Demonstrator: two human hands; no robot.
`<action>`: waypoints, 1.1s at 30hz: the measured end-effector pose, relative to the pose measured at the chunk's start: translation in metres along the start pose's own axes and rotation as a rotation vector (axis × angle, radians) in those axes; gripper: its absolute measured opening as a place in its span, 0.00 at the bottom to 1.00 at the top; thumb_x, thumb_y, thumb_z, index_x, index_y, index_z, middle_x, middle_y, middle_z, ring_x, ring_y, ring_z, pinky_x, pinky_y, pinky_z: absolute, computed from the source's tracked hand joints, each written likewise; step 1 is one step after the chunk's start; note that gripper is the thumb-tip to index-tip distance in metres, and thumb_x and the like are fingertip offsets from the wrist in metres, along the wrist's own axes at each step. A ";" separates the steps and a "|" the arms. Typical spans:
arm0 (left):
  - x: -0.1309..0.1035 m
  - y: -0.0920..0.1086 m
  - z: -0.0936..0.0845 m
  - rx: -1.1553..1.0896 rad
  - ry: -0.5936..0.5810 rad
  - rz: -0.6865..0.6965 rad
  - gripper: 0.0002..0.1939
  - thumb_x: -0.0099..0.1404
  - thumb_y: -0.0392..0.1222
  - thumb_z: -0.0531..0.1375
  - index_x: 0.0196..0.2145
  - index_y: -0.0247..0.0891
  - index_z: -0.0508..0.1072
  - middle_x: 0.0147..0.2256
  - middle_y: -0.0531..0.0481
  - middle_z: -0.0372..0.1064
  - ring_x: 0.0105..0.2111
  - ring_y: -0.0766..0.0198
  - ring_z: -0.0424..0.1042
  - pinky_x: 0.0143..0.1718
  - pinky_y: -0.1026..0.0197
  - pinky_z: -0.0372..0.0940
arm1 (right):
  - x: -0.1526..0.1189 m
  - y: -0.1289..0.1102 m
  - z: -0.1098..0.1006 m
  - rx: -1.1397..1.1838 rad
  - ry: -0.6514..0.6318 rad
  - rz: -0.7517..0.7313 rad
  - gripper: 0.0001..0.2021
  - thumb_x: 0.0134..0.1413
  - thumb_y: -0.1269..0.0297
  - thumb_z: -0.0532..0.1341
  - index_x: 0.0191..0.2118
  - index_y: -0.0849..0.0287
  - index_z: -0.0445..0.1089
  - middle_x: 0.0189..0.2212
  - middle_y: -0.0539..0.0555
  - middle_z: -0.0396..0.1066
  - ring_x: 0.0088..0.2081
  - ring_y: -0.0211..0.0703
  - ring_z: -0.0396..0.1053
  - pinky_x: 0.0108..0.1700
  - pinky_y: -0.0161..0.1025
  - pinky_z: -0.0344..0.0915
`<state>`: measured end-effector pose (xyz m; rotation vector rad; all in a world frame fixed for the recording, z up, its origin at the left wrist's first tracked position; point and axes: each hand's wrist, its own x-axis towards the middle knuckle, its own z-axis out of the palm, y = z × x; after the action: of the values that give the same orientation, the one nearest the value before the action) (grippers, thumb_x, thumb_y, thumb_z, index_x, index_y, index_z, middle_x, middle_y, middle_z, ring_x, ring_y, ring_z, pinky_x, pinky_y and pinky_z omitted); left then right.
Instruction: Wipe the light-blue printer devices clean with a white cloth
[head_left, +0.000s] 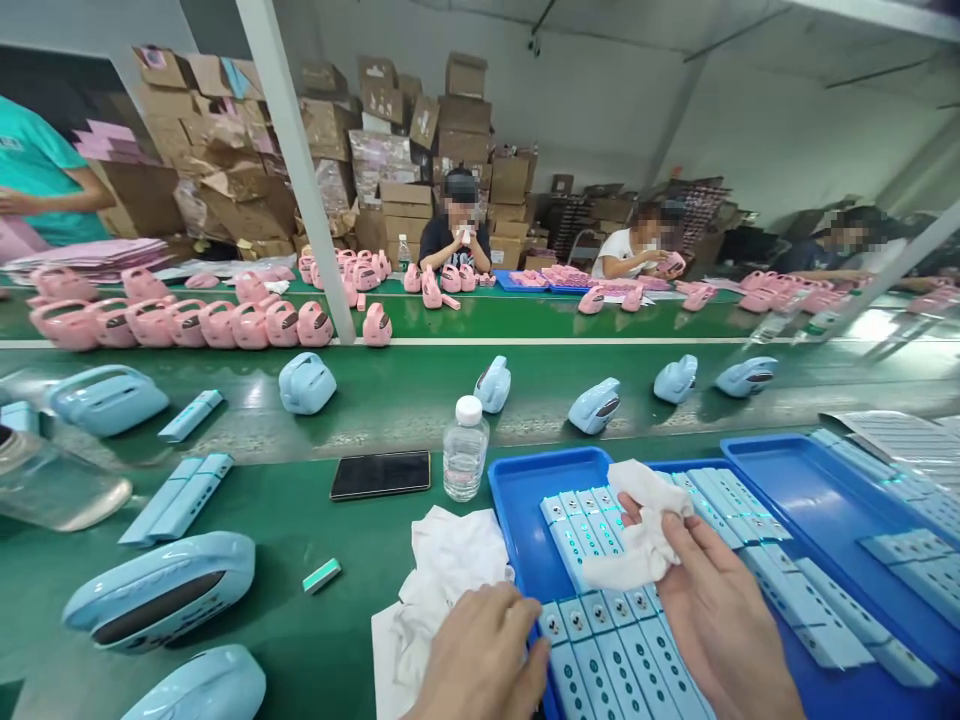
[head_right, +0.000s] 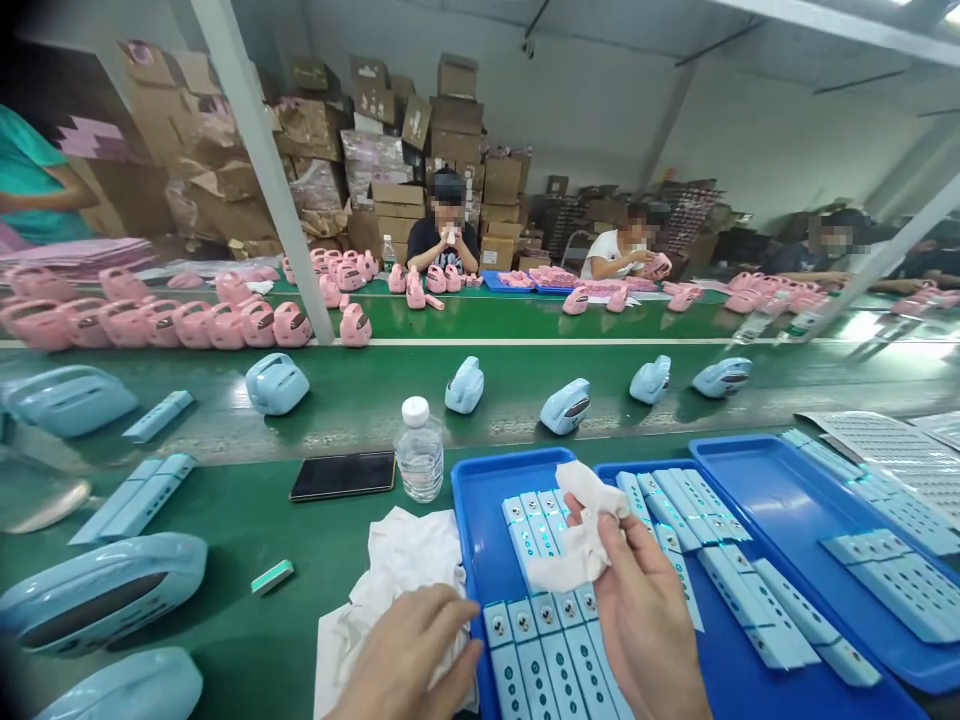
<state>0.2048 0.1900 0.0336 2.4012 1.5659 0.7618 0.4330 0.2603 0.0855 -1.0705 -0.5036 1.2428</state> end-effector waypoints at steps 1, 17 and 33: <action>0.023 0.006 0.008 0.069 -0.143 0.048 0.08 0.70 0.38 0.59 0.46 0.43 0.76 0.41 0.47 0.78 0.38 0.53 0.78 0.40 0.49 0.76 | -0.001 0.002 -0.003 -0.016 0.003 -0.008 0.30 0.51 0.54 0.77 0.59 0.52 0.75 0.54 0.56 0.77 0.61 0.54 0.71 0.47 0.33 0.79; 0.136 -0.020 0.013 0.279 -0.429 0.287 0.14 0.63 0.27 0.61 0.47 0.31 0.71 0.47 0.33 0.73 0.49 0.41 0.71 0.52 0.40 0.67 | 0.010 0.028 -0.059 -0.552 0.217 0.065 0.38 0.49 0.34 0.70 0.58 0.57 0.73 0.54 0.59 0.77 0.49 0.57 0.76 0.33 0.36 0.76; 0.066 0.004 -0.068 -1.024 -0.200 -0.591 0.23 0.69 0.64 0.58 0.36 0.39 0.69 0.22 0.56 0.67 0.18 0.67 0.65 0.23 0.65 0.59 | -0.017 0.034 0.036 -0.941 -0.620 -0.701 0.19 0.75 0.54 0.52 0.31 0.54 0.65 0.25 0.47 0.65 0.26 0.41 0.64 0.29 0.39 0.63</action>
<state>0.1941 0.2385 0.1144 1.1715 1.2305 0.8511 0.3814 0.2562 0.0768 -1.0694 -1.8917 0.6449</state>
